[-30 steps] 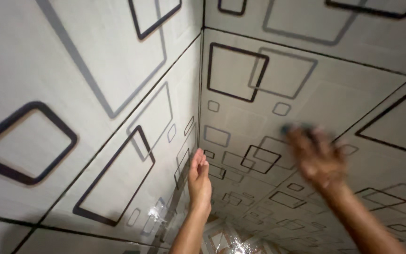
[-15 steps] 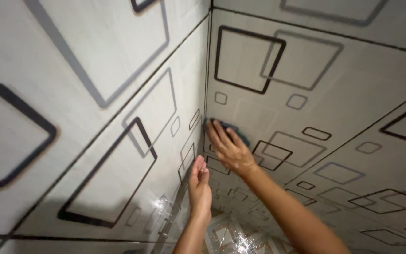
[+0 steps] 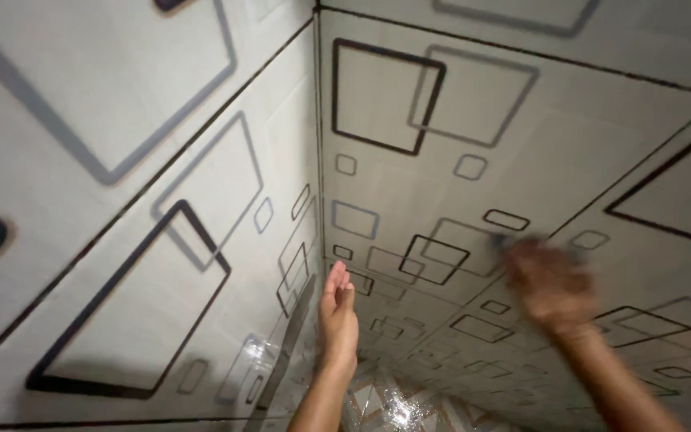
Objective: The person prepares soapy water in a basin using detergent and a scoop, then scrubs the bathroom wall tiles with a cloth, repeatedly dipping the cloth back into the basin.
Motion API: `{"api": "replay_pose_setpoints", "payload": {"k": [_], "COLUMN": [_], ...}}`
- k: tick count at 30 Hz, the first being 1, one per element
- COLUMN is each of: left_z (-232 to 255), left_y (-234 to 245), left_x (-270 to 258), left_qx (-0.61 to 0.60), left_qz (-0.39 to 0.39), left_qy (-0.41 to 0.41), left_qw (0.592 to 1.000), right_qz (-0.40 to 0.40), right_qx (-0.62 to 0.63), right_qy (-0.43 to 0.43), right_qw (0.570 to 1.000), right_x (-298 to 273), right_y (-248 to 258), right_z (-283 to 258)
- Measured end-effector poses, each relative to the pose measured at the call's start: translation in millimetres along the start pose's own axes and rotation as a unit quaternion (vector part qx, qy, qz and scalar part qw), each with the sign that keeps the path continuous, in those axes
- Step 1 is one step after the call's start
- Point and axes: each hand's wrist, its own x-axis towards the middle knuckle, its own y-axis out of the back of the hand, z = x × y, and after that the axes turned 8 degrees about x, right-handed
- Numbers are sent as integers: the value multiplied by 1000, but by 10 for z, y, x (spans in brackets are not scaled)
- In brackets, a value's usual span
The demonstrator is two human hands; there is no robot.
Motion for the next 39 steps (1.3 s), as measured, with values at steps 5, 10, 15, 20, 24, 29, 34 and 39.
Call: {"api": "replay_pose_setpoints", "payload": {"k": [5, 10, 15, 20, 24, 29, 34, 39], "left_z": [-128, -343, -507, -585, -508, -394, -332, -346], "left_y": [-260, -416, -570, -593, -511, -290, -52, 86], "left_x": [51, 51, -27, -106, -74, -128, -86, -75], "left_qx": [-41, -47, -27, -21, -20, -3, 16, 31], "left_qz": [-21, -36, -31, -34, -31, -10, 28, 36], "left_qy": [-26, -39, 9, -7, -10, 27, 0, 20], "left_qw": [999, 997, 999, 999, 999, 1000, 999, 999], "right_qz": [-27, -20, 18, -131, -155, -99, -72, -39], "right_qx": [549, 587, 645, 672, 686, 656, 670, 689], "right_qy": [-215, -151, 110, 386, 331, 313, 256, 151], "right_qw": [807, 795, 756, 618, 629, 680, 693, 707], "right_x": [743, 968, 250, -1195, -1775, -1158, 202, 799], "right_y": [-559, 160, 956, 838, 638, 1055, 1731, 1912], "right_z": [511, 33, -331, -364, -155, -528, -988, -1014]}}
